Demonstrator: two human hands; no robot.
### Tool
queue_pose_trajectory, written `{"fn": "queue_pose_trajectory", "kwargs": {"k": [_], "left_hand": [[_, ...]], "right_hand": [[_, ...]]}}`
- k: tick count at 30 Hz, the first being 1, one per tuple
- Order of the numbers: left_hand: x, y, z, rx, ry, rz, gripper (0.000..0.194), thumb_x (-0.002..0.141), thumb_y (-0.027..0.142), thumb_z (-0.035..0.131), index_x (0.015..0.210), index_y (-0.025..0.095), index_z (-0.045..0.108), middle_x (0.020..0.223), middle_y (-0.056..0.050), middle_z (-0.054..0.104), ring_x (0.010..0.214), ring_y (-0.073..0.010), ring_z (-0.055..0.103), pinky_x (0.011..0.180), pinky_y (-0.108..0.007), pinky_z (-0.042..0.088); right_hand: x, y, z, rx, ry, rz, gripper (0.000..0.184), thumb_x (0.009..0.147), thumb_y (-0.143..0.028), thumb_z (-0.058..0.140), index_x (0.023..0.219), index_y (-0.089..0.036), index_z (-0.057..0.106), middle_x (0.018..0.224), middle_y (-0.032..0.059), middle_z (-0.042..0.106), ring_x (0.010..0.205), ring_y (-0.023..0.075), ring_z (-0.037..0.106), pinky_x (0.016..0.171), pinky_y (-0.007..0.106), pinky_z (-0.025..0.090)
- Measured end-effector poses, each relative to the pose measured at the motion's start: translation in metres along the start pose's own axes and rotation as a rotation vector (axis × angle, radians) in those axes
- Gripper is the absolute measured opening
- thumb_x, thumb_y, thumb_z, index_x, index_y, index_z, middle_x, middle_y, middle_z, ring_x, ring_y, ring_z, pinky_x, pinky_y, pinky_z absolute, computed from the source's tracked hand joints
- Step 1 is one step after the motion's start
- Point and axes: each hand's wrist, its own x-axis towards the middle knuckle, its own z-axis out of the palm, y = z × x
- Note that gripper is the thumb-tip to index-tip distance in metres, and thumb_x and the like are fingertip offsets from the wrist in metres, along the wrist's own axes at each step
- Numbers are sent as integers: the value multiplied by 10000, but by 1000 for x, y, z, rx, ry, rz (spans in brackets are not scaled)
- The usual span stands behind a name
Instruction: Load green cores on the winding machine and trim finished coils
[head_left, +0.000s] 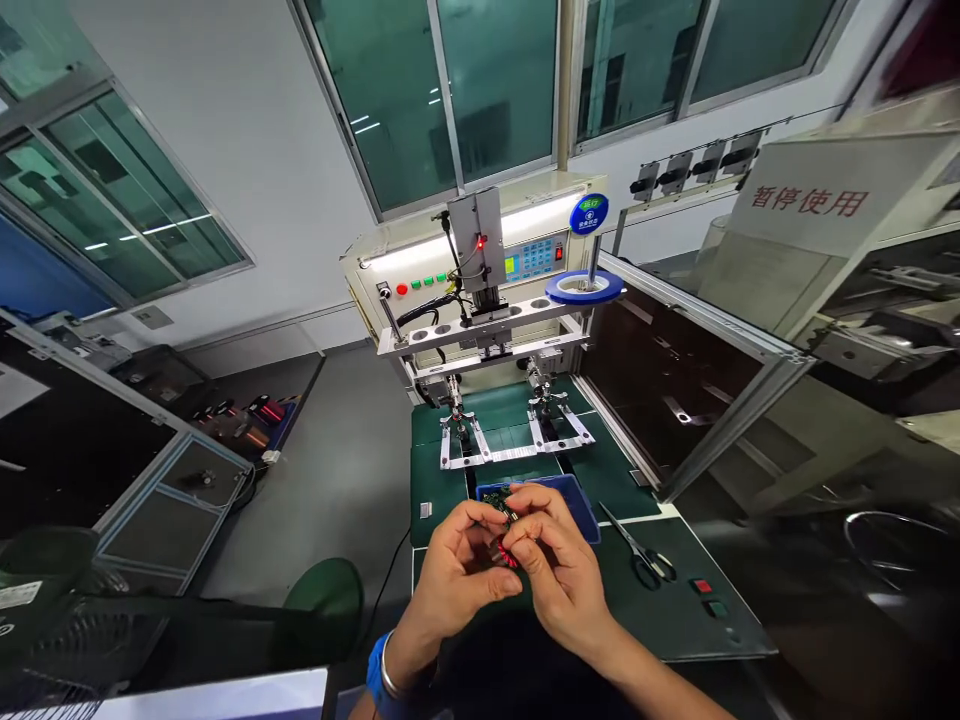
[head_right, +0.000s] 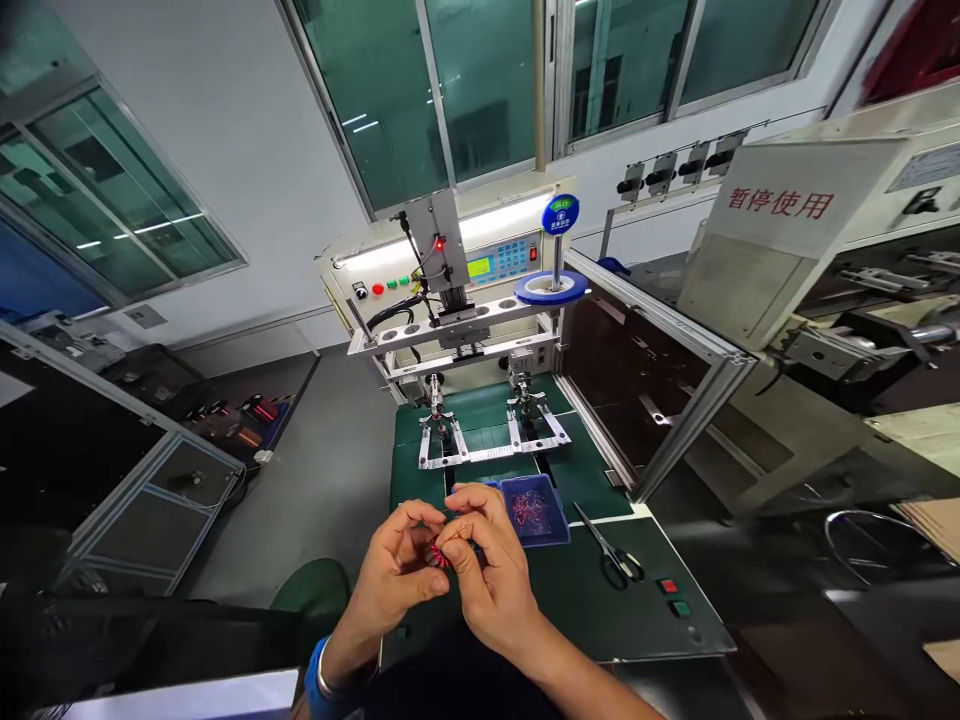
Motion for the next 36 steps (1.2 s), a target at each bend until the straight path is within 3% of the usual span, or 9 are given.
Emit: {"fn": "queue_pose_trajectory", "kwargs": {"k": [3,8,14,17,20,27,36], "left_hand": [[3,0,2,-40,-80,13,422,774,374,850,1088,180,645,929,-46,609,780,-145,588,722,-237,493],[3,-2,3,-40,3,19,408,745,331,879,1041,200,630,941,-21,598,705,-96,561,633,-180,481],[2,-11,-7,-3,-5,-13,494,690,327,919,1087,228,641,979,-19,594,761,-106,570,635,-164,458],[6,-15,-11,-21,-126,-33,510,816,513,783,1189,196,641,1032,-76,610,773,-153,633,689,-236,515],[12,-16,-11,-12,-192,-109,493,915,533,656,1266,189,623,987,-89,646,680,-161,675,665,-271,553],[20,-24,-8,177,-186,-252,374,904,486,684,913,112,697,802,-60,645,703,-193,699,670,-265,576],[20,-35,-1,254,-210,-191,357,961,446,607,852,127,722,831,-72,671,758,-196,681,705,-274,555]], "right_hand": [[0,0,-4,-11,9,-21,286,1070,-375,514,868,-242,666,1039,69,550,1094,296,481,958,440,392],[-2,7,-11,33,-42,12,156,1035,-368,611,1128,-276,697,1157,81,539,1094,292,492,913,416,434],[0,11,-15,10,-92,27,166,1046,-314,586,952,-269,716,1136,49,550,1091,268,476,945,405,400],[2,13,-17,-19,-159,24,232,1061,-349,553,905,-253,694,1108,50,567,1112,284,468,1010,458,339],[3,17,-22,-36,-181,84,246,1058,-385,560,903,-255,700,1145,52,560,1133,293,454,996,463,345],[0,24,-35,-57,-176,233,284,1037,-436,586,855,-254,707,1119,57,566,1130,297,457,963,459,364],[-9,24,-43,-82,-126,271,289,1022,-434,600,816,-259,704,1059,48,584,1112,299,451,955,467,347]]}}
